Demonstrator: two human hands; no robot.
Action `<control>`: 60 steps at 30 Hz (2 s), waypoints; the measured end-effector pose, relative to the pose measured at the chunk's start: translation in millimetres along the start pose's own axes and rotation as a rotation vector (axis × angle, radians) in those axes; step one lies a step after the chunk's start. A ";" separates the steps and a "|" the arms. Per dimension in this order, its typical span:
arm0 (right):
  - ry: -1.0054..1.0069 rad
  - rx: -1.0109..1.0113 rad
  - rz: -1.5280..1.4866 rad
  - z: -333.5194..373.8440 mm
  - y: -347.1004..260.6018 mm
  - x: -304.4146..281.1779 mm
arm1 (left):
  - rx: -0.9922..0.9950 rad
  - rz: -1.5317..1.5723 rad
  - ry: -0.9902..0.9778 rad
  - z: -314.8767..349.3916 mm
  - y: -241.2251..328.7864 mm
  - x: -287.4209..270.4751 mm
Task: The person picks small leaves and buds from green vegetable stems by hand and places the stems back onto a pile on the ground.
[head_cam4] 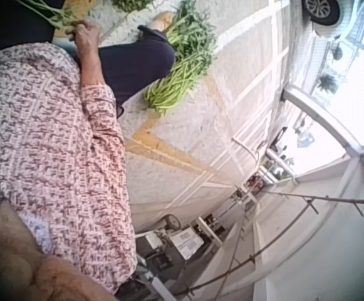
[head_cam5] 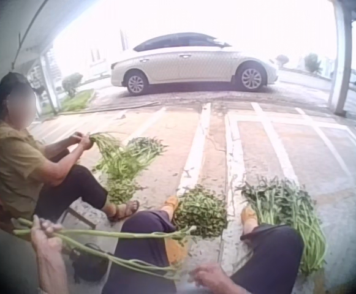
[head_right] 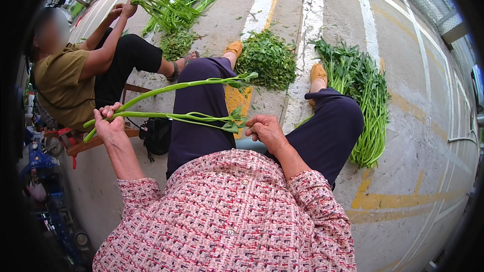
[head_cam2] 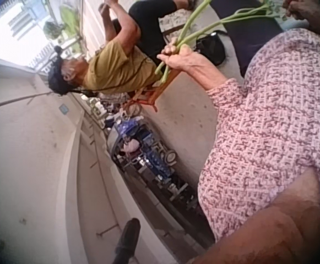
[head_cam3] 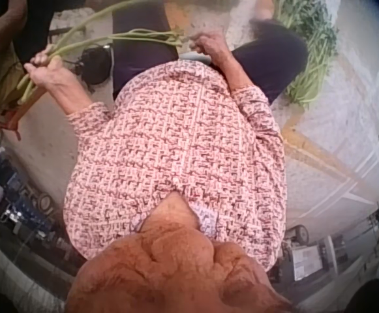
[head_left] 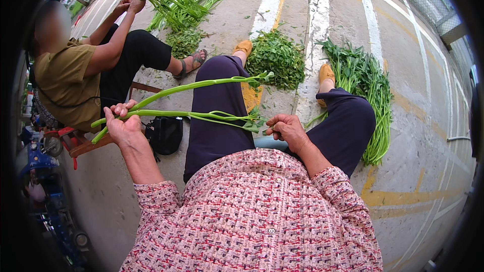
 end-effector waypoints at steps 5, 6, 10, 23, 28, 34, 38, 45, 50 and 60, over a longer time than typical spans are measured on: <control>-0.051 -0.175 0.336 -7.6 -1.4 3.9 | 0.000 -0.012 0.018 1.0 0.5 0.2; -0.058 -0.232 0.395 -7.2 -3.9 7.2 | -0.004 -0.012 0.036 2.5 0.0 2.3; -0.072 -0.385 0.641 0.7 -14.3 28.3 | -0.019 0.000 0.046 3.7 -1.2 2.5; -0.129 -0.463 0.957 -5.8 -4.6 45.4 | -0.019 -0.019 -0.006 5.6 -2.4 5.7; -0.026 -0.202 0.727 -11.5 5.4 26.0 | -0.020 -0.045 0.006 8.3 -6.7 6.2; -0.057 -0.237 0.301 -18.1 12.3 2.3 | -0.048 -0.071 0.021 12.7 -17.6 10.4; 0.201 0.184 -0.094 -4.6 26.6 -4.6 | -0.063 -0.067 0.019 13.1 -22.3 10.1; 0.344 0.157 -0.149 -1.4 22.3 -17.1 | -0.084 -0.088 0.019 12.3 -29.8 10.0; 0.450 0.276 -0.344 1.6 33.6 -28.7 | -0.089 -0.075 0.005 10.6 -29.2 8.7; 0.112 0.063 -0.203 -5.3 7.3 -7.9 | -0.050 -0.019 0.010 7.4 -11.0 3.7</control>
Point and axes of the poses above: each hand's wrist, its own z-axis away from the middle knuckle, its own x-axis out of the palm, y = z × x, the point moved 9 cm from there along -z, towards the middle knuckle, and after that the axes turned 15 degrees about -z, right-handed, at the moved point
